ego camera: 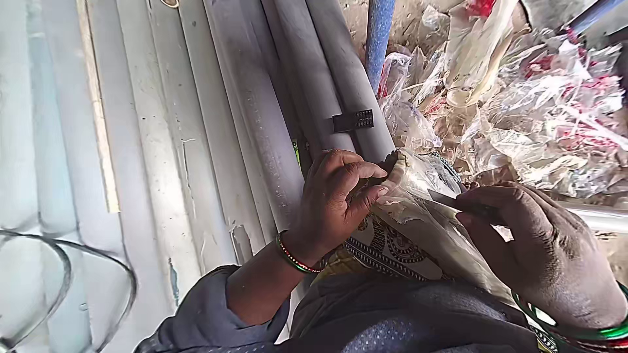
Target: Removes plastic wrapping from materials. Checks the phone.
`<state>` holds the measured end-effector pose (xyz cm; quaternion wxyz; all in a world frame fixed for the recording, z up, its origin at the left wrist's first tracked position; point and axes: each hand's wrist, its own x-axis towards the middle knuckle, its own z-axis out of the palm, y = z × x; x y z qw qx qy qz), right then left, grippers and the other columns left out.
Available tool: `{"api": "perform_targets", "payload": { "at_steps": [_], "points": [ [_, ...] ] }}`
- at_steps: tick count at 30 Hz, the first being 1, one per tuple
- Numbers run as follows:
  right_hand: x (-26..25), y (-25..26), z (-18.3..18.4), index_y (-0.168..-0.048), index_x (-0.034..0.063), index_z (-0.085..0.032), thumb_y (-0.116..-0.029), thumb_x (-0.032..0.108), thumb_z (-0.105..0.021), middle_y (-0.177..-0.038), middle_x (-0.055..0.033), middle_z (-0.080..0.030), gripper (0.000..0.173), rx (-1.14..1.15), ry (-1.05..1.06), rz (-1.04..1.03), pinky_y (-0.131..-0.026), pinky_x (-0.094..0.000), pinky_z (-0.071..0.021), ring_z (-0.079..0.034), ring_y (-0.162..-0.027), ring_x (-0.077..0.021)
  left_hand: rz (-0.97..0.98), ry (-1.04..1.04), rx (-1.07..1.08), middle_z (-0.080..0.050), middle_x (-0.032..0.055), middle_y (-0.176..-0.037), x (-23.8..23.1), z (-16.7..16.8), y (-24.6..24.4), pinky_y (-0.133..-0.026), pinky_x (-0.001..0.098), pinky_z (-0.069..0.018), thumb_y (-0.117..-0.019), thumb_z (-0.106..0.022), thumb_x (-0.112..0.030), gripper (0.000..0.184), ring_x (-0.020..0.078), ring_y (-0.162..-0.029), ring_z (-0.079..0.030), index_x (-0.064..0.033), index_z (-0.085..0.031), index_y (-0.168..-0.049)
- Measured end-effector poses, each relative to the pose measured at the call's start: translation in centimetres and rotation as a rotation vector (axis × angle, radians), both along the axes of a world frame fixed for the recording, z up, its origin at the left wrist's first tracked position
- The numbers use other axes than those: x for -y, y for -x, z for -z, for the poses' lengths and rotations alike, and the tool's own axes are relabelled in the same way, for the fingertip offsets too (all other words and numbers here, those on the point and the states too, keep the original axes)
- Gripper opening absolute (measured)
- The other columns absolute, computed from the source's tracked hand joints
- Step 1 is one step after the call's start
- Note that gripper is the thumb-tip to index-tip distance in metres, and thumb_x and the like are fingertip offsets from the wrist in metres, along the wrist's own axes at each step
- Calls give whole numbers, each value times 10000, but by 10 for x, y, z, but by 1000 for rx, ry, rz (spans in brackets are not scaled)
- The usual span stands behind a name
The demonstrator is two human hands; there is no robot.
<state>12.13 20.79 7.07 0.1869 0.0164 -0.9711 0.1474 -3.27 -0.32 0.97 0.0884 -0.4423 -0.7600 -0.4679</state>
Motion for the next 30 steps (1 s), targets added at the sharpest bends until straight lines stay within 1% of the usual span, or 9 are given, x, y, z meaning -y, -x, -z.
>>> {"api": "perform_targets", "payload": {
  "at_steps": [2,5,8,11,17,22,24,26,30],
  "points": [
    [3,9,-2,-1023,65,-640,-1056,269,-506,-828,-138,-670,246,2,-23,-20,-583,-381,-480,-645,-720,-278,-6,-8,49,-659,88,-1041,0,2,1,-956,285,-445,-979,-664,-284,225,162,-1063,-592,-72,-724,-1028],
    [6,17,-4,-998,67,-668,-1053,248,-492,-785,-118,-655,259,31,-21,-22,-543,-366,-456,-627,-676,-262,9,-13,180,-655,34,-982,-2,2,0,-910,222,-454,-953,-685,-300,223,88,-1003,-593,-85,-742,-943],
    [9,21,-6,-1001,62,-676,-1059,250,-488,-766,-120,-653,273,43,-29,-11,-526,-345,-445,-620,-645,-244,29,7,357,-639,-17,-970,-3,-4,-3,-864,158,-471,-911,-724,-300,203,26,-966,-589,-101,-752,-937],
    [9,22,-7,-1007,65,-679,-1055,247,-491,-794,-120,-680,267,52,-33,3,-545,-335,-465,-639,-665,-233,37,28,471,-634,-41,-975,-5,-11,-2,-839,142,-487,-891,-744,-274,158,1,-953,-596,-124,-750,-939],
    [11,23,-9,-1024,64,-676,-1058,222,-498,-780,-114,-684,240,57,-23,25,-551,-320,-461,-634,-656,-217,54,-38,430,-630,-17,-970,-7,-12,-4,-875,152,-479,-900,-730,-196,107,26,-974,-591,-92,-723,-922],
    [22,29,-13,-1017,57,-680,-1047,191,-496,-693,-102,-635,229,43,-77,67,-475,-329,-401,-590,-571,-220,33,-81,492,-629,-28,-951,-9,-12,-10,-842,133,-496,-885,-717,-153,62,7,-954,-600,-93,-704,-892],
    [29,33,-16,-1004,55,-679,-1037,163,-505,-667,-103,-623,208,31,-130,86,-452,-342,-380,-581,-539,-235,1,-87,480,-644,-26,-937,-10,-10,-14,-829,120,-497,-868,-708,-138,49,-4,-942,-607,-90,-700,-874],
    [35,38,-18,-1001,40,-679,-1022,133,-508,-638,-104,-586,196,25,-178,79,-419,-358,-334,-538,-490,-256,-29,-86,446,-647,-23,-926,-10,-9,-16,-827,118,-490,-865,-710,-144,57,-6,-932,-604,-88,-703,-869],
    [48,49,-23,-999,41,-684,-1017,159,-508,-592,-78,-520,214,48,-242,85,-404,-357,-291,-497,-453,-259,-101,-38,439,-630,-41,-910,-11,-13,-20,-826,143,-464,-844,-727,-172,57,0,-922,-587,-120,-706,-839]
  ]
}}
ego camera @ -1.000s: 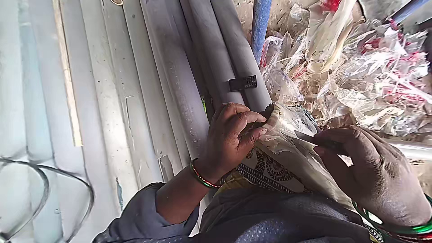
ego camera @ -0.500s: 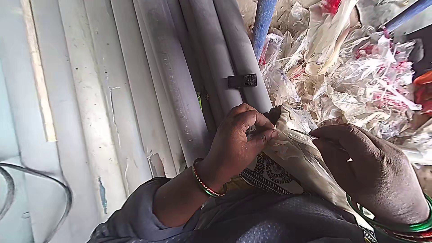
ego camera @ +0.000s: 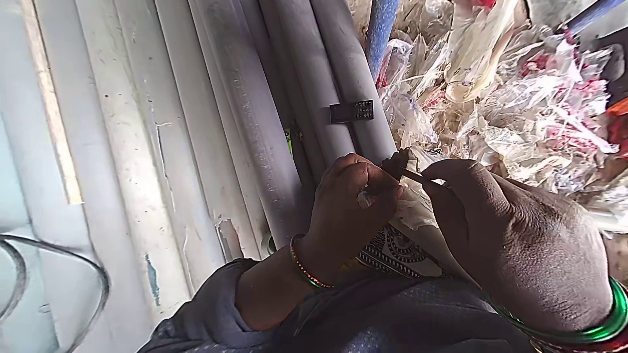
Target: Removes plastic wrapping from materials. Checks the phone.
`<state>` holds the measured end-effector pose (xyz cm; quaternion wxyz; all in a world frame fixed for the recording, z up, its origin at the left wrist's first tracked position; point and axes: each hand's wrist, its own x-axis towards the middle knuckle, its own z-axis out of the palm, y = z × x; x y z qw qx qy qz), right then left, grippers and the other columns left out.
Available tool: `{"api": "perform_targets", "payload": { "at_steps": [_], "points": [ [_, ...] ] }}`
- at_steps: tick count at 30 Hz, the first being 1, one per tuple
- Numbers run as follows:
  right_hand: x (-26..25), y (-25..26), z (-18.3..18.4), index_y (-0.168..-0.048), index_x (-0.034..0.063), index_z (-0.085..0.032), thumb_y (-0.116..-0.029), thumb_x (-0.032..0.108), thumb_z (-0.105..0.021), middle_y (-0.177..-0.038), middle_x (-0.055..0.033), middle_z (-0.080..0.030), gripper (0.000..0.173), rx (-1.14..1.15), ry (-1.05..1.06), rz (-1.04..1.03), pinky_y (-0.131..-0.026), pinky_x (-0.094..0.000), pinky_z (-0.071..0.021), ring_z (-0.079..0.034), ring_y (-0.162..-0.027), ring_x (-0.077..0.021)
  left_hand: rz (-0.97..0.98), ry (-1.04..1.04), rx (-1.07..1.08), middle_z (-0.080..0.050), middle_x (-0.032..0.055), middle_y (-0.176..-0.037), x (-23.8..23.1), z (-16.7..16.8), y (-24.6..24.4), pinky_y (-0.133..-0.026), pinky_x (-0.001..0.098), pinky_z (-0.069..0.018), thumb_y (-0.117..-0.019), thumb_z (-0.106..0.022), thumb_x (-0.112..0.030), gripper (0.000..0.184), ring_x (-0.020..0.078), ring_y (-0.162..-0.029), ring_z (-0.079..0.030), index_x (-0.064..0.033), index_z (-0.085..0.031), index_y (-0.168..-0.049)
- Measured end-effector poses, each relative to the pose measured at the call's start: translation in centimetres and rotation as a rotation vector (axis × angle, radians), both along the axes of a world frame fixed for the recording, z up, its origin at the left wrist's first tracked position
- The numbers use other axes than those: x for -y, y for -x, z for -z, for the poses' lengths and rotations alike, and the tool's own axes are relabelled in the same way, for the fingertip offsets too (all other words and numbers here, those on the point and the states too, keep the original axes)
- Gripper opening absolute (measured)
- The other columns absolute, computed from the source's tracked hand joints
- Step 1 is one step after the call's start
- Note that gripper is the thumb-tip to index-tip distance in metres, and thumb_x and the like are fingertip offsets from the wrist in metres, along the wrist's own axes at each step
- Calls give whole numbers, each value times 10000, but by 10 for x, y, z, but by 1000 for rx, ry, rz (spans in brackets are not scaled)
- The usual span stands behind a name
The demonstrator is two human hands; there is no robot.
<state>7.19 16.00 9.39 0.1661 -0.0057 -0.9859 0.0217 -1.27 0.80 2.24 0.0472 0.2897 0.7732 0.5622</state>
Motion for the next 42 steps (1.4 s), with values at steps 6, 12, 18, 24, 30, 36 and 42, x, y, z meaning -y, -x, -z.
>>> {"api": "perform_targets", "payload": {
  "at_steps": [6,12,18,24,30,36,42],
  "points": [
    [15,11,-3,-860,49,-612,-1001,150,-502,-543,-46,-413,205,37,-123,-2,-392,-319,-233,-452,-417,-228,-25,-32,-39,-627,-46,-903,-1,4,-3,-869,205,-451,-858,-704,-179,48,19,-926,-580,-133,-690,-857],
    [15,5,-1,-799,40,-533,-972,60,-476,-539,-60,-390,183,54,-183,-81,-395,-317,-233,-429,-405,-228,-43,-44,-55,-628,-37,-885,-3,9,-3,-870,204,-438,-852,-722,-205,81,30,-922,-578,-127,-708,-833],
    [7,-9,-3,-853,10,-572,-999,42,-459,-559,-86,-420,187,82,-162,-105,-397,-341,-262,-443,-422,-258,4,-93,-47,-632,-21,-892,-3,14,-2,-893,239,-419,-847,-729,-180,78,46,-907,-575,-114,-690,-829],
    [7,-10,-5,-857,20,-556,-1029,71,-445,-571,-91,-430,211,96,-155,-89,-403,-354,-272,-441,-426,-264,-5,-134,-71,-632,-8,-891,-4,20,-2,-896,235,-421,-849,-729,-173,84,55,-913,-577,-105,-684,-830],
    [15,8,-5,-783,44,-547,-943,45,-486,-541,-60,-400,171,133,-193,-130,-397,-310,-230,-443,-410,-224,-52,-126,-157,-630,23,-879,-6,21,-4,-889,230,-424,-869,-709,-175,114,73,-924,-586,-83,-657,-825],
    [4,-3,-13,-856,25,-593,-962,34,-459,-560,-78,-425,171,162,-154,-187,-382,-330,-256,-446,-404,-246,-32,-137,-122,-641,5,-892,-6,20,-5,-922,240,-408,-842,-734,-170,90,67,-942,-581,-96,-686,-824],
    [1,-10,-12,-860,18,-569,-1011,59,-445,-562,-83,-426,200,142,-161,-156,-397,-347,-256,-430,-417,-254,-11,-176,-100,-638,-4,-899,-6,25,-4,-942,256,-396,-857,-718,-163,69,67,-956,-576,-112,-684,-824]
  ]
}}
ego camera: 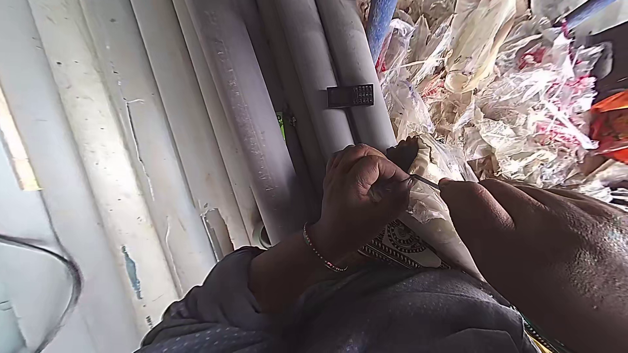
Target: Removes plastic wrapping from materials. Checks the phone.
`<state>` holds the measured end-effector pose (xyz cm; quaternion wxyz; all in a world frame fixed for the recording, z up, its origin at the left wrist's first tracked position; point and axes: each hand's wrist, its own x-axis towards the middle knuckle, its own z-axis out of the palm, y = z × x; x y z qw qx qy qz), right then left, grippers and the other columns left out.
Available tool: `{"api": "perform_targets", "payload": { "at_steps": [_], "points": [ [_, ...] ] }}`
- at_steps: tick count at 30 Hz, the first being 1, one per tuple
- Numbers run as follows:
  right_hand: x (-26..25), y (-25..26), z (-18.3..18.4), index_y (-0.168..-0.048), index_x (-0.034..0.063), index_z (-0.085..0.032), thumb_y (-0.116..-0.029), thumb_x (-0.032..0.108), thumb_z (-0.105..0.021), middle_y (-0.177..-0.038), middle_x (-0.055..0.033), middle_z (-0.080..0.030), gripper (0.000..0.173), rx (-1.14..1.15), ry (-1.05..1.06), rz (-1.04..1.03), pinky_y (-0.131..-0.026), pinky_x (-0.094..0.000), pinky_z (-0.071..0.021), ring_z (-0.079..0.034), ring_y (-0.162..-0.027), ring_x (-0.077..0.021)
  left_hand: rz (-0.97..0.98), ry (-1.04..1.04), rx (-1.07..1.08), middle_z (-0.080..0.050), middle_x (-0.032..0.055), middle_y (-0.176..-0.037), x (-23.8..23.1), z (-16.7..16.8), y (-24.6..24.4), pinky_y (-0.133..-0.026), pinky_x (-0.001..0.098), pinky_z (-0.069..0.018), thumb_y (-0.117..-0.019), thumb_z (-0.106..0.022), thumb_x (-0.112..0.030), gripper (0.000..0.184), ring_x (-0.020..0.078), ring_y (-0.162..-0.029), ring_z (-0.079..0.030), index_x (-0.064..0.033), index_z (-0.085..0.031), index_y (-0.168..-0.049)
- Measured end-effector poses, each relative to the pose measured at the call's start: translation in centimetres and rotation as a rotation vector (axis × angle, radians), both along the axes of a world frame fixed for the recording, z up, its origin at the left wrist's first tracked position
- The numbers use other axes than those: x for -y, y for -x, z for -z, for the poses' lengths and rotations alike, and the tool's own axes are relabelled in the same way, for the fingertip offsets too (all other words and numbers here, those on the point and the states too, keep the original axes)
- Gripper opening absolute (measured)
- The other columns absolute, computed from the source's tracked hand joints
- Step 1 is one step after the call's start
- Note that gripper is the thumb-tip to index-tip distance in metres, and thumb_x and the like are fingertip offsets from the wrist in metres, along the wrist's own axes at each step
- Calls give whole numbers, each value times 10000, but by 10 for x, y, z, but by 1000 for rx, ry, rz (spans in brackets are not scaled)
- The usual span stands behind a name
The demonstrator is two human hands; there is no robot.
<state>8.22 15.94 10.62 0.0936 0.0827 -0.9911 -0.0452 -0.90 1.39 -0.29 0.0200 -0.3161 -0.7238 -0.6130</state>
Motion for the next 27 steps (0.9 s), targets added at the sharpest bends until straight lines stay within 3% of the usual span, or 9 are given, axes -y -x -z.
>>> {"api": "perform_targets", "payload": {
  "at_steps": [8,17,20,24,27],
  "points": [
    [10,23,-1,-802,36,-594,-912,2,-508,-553,-59,-393,144,86,-28,-47,-393,-304,-226,-440,-406,-222,-41,6,-105,-618,27,-885,-1,4,0,-903,253,-408,-890,-700,-189,120,91,-930,-576,-96,-630,-857],
    [-9,-2,0,-899,28,-595,-1013,59,-455,-584,-84,-435,183,19,28,-28,-399,-348,-259,-436,-428,-258,29,-16,-27,-648,-6,-912,3,3,3,-963,278,-384,-878,-721,-181,75,75,-971,-575,-112,-699,-857],
    [-20,-6,7,-954,36,-655,-1033,128,-491,-625,-96,-538,203,-1,143,37,-413,-367,-318,-514,-476,-266,62,38,-16,-633,-5,-935,6,2,7,-950,279,-385,-904,-726,-232,122,76,-972,-562,-112,-707,-911],
    [-33,-20,10,-1117,71,-648,-1091,277,-468,-732,-66,-626,275,11,385,192,-513,-308,-420,-574,-591,-144,110,140,50,-626,-15,-953,11,-1,12,-897,253,-433,-908,-725,-336,246,57,-945,-567,-103,-714,-986],
    [-42,-26,9,-1109,89,-637,-1083,307,-460,-739,-22,-614,282,28,464,278,-532,-248,-423,-556,-608,-63,149,202,124,-620,-60,-912,12,-10,12,-816,176,-456,-898,-724,-369,247,1,-890,-570,-127,-731,-949]
  ]
}}
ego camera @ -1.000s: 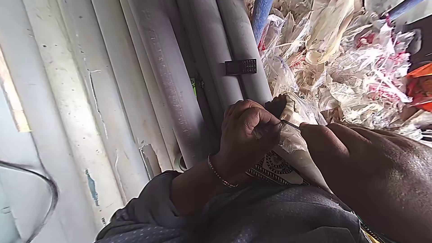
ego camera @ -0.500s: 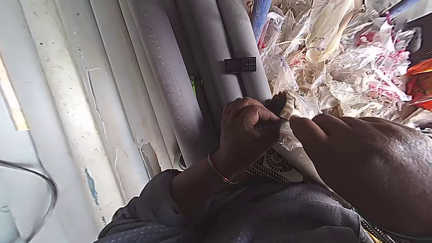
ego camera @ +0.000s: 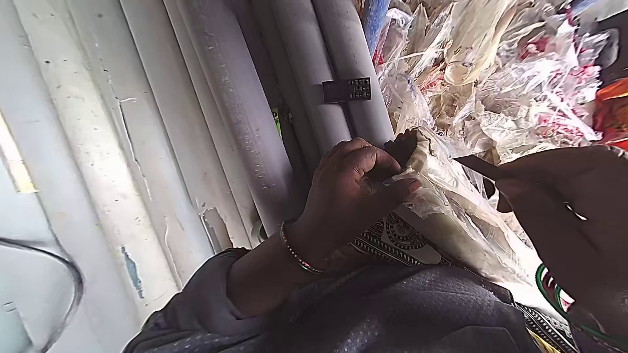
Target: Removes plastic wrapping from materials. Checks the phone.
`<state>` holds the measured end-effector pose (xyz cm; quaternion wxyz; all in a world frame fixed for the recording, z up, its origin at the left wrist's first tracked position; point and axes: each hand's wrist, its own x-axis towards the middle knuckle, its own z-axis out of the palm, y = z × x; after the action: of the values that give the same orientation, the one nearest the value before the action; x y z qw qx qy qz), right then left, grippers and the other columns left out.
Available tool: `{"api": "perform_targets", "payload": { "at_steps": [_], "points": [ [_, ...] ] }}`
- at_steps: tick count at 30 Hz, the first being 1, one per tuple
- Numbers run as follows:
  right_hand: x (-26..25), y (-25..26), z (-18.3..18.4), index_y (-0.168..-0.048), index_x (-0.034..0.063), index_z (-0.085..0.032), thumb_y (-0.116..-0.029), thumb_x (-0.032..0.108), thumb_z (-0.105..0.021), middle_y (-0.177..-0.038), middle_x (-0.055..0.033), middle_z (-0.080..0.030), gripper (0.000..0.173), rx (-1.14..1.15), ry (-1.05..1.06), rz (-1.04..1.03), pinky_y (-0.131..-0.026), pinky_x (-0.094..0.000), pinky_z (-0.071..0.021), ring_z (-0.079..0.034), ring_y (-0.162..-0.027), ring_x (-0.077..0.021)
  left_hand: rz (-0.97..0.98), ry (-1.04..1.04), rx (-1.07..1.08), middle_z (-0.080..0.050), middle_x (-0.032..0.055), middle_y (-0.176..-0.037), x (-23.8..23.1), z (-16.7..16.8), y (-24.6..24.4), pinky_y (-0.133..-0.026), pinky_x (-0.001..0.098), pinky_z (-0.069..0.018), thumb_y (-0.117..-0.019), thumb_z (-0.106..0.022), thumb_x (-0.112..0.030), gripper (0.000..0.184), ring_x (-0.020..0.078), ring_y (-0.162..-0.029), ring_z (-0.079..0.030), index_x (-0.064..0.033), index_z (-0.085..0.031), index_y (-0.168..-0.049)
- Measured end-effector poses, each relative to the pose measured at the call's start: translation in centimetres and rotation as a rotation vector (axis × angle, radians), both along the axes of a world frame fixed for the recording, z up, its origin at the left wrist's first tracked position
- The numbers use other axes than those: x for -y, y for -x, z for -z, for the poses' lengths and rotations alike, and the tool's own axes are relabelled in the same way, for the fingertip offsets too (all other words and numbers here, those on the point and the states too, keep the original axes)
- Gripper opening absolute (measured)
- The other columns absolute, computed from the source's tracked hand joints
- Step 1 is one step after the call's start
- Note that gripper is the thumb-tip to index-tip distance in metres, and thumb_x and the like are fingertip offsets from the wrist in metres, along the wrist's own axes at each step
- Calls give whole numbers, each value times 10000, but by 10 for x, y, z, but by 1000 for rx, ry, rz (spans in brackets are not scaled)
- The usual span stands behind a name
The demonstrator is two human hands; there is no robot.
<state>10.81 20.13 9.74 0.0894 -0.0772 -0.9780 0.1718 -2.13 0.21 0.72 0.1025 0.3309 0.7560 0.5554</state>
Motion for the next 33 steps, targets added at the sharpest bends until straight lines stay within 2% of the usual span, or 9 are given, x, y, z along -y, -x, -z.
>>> {"api": "perform_targets", "payload": {
  "at_steps": [4,9,12,17,21,24,26,29,33],
  "points": [
    [-3,-8,4,-1087,105,-627,-1085,327,-440,-737,-5,-604,290,13,63,29,-536,-247,-425,-553,-614,-54,58,26,160,-650,-83,-904,1,-14,1,-718,124,-516,-927,-717,-312,169,-38,-812,-613,-145,-710,-948],
    [-3,-14,13,-1056,77,-634,-1085,291,-446,-719,-40,-604,286,-21,53,2,-528,-280,-418,-560,-605,-104,1,-76,-118,-652,6,-923,-2,-6,-6,-890,268,-452,-948,-668,-184,121,78,-951,-597,-74,-669,-897],
    [-1,-16,17,-1039,70,-631,-1081,268,-441,-692,-52,-595,278,-42,22,-1,-510,-282,-411,-557,-587,-123,-56,-141,-296,-659,54,-931,-3,3,-10,-931,313,-423,-958,-648,-172,128,146,-1017,-598,-64,-649,-889],
    [2,-16,17,-1070,68,-602,-1080,231,-418,-705,-47,-588,246,-48,18,-13,-515,-271,-413,-551,-594,-123,-66,-190,-361,-638,59,-943,-2,11,-12,-955,305,-418,-987,-619,-181,138,145,-1029,-589,-65,-628,-913],
    [12,-5,10,-1040,75,-596,-1073,223,-455,-694,-40,-578,207,-80,-10,-63,-502,-236,-390,-533,-577,-106,-81,-217,-338,-628,34,-932,-2,16,-13,-958,281,-429,-976,-615,-175,112,120,-1017,-588,-87,-611,-907],
    [23,8,4,-995,78,-615,-1055,192,-491,-759,-72,-566,179,-123,-90,-103,-464,-267,-334,-509,-572,-156,-119,-180,-370,-617,32,-925,-2,17,-15,-964,280,-402,-967,-630,-176,101,127,-1018,-576,-105,-600,-902],
    [29,16,2,-968,78,-624,-1033,155,-504,-818,-97,-601,157,-122,-127,-133,-458,-291,-344,-550,-605,-191,-124,-143,-387,-620,35,-926,-2,16,-16,-965,292,-393,-986,-615,-189,106,132,-1012,-575,-107,-604,-919],
    [33,22,2,-955,83,-640,-1027,159,-518,-772,-80,-578,161,-114,-156,-134,-459,-300,-334,-538,-588,-193,-117,-88,-361,-660,44,-935,-2,10,-14,-954,307,-393,-983,-628,-196,111,140,-1001,-590,-94,-622,-938],
    [25,18,3,-988,64,-647,-1032,180,-517,-746,-81,-564,180,-117,-135,-106,-469,-298,-339,-504,-565,-182,-128,-43,-293,-697,-9,-953,-4,4,-11,-944,287,-403,-936,-696,-239,133,98,-1008,-595,-119,-669,-988]
  ]
}}
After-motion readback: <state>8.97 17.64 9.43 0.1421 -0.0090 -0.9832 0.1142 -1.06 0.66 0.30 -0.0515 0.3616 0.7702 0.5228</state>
